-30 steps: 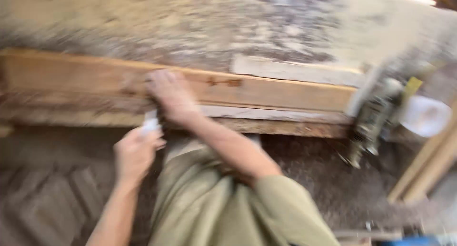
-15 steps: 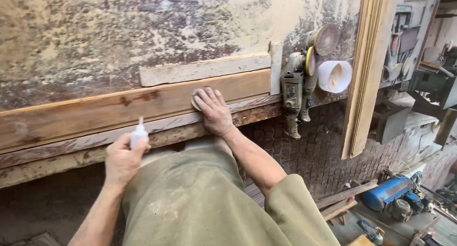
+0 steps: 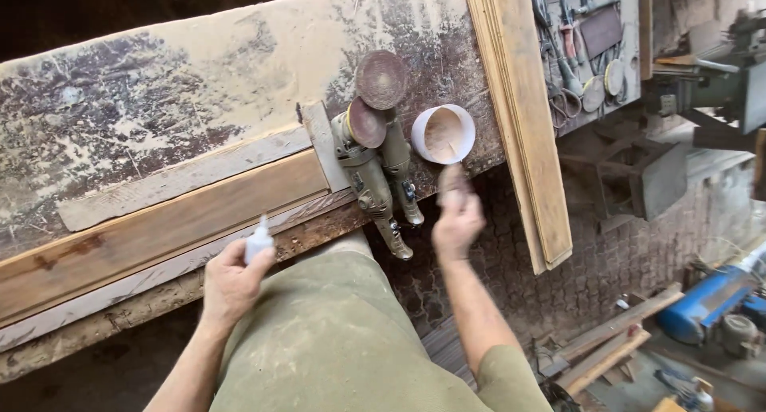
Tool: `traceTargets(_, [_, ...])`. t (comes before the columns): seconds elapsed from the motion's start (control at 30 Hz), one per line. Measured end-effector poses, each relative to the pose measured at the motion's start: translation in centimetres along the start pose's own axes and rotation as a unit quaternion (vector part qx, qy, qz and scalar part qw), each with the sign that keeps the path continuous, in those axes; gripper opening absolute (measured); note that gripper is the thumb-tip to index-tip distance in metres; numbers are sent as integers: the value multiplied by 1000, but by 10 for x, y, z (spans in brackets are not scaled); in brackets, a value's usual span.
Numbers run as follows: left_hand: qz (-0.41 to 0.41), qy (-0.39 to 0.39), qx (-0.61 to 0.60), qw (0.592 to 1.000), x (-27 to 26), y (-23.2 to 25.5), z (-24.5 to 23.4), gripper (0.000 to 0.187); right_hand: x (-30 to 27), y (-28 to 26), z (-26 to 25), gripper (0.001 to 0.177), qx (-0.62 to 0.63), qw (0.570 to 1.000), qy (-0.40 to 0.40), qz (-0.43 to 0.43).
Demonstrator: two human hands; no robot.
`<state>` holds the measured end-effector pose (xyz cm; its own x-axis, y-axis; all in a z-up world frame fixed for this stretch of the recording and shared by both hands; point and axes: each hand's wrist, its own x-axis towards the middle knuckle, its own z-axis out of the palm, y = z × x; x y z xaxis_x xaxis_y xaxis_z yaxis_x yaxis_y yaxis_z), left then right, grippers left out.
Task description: Sanding a wood panel with a power sander and applying adhesive/finish.
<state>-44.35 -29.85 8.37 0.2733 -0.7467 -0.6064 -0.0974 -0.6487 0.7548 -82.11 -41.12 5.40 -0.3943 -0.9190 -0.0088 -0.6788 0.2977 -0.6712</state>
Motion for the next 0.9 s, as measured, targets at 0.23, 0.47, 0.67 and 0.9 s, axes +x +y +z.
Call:
traceTargets(0.23, [99, -95, 5, 991, 2, 77, 76, 27, 88, 68, -12, 37, 135, 985, 67, -88])
traceTargets(0.47, [270, -201, 147, 930, 16, 86, 134, 30, -39, -37, -8, 37, 292, 887, -345, 94])
traceTargets(0.67, [322, -232, 240, 886, 14, 88, 148, 36, -22, -22, -2, 35, 256, 911, -319, 51])
traceTargets(0.9, [193, -158, 303, 920, -5, 30, 91, 33, 92, 97, 23, 39, -73, 994, 0, -80])
